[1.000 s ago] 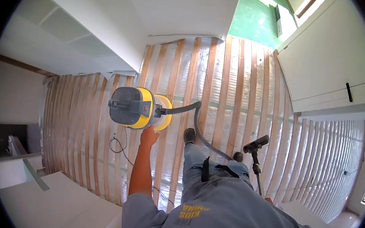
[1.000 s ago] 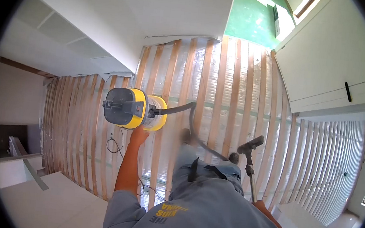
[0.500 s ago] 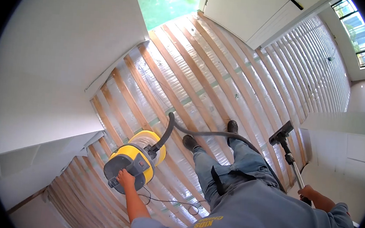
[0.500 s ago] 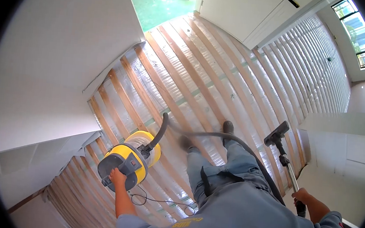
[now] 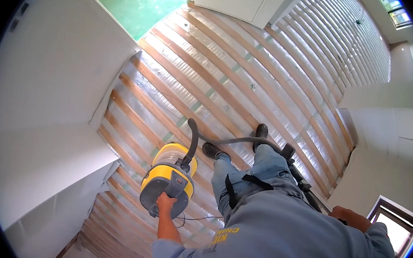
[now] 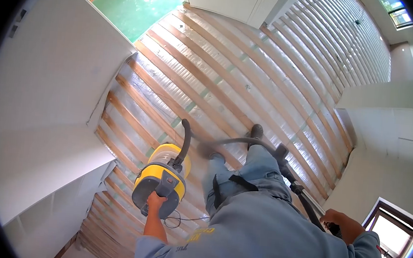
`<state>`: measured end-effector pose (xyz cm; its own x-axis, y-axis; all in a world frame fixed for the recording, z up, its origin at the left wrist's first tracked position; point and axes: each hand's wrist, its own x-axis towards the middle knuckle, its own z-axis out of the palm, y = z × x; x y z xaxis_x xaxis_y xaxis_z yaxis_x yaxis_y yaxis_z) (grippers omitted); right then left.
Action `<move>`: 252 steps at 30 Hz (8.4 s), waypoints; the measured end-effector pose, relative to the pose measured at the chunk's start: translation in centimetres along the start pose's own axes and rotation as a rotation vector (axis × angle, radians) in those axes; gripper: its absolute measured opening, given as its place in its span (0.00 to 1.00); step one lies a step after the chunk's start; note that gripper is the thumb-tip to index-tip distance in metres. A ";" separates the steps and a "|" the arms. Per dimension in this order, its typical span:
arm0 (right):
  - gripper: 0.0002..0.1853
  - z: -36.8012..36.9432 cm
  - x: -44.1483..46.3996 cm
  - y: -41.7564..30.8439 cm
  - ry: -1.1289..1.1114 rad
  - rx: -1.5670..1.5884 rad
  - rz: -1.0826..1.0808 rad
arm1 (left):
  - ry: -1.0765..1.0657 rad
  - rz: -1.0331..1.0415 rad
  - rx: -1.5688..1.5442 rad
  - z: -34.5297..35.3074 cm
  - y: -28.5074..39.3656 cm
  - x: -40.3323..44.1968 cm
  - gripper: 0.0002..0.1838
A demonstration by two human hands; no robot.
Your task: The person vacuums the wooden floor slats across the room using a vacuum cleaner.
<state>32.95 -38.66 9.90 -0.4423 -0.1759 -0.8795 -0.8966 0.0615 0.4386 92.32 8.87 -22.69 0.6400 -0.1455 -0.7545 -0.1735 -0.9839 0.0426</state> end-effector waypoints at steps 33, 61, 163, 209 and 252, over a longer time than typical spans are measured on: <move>0.09 14.6 3.3 24.1 -0.222 0.802 0.059 | -0.009 0.710 0.517 -13.8 35.7 0.6 0.22; 0.21 -20.3 18.2 2.2 -0.096 0.781 -0.091 | 0.283 0.640 0.352 -9.7 54.1 4.1 0.33; 0.22 -97.0 30.6 -28.0 0.156 -0.263 -0.413 | 0.823 -0.051 0.347 -50.9 107.7 19.6 0.46; 0.38 -109.6 46.1 -133.0 0.009 -0.037 -0.689 | -0.538 -0.705 -0.233 0.0 126.0 34.7 0.54; 0.46 -111.2 54.6 -102.4 0.302 -0.228 -0.410 | -0.541 -0.498 0.027 -0.6 126.6 35.8 0.52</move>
<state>103.20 -163.85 -62.52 -0.0016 -0.4165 -0.9091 -0.9513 -0.2796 0.1298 93.69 -121.01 -43.88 0.1897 0.3967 -0.8982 0.0190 -0.9161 -0.4006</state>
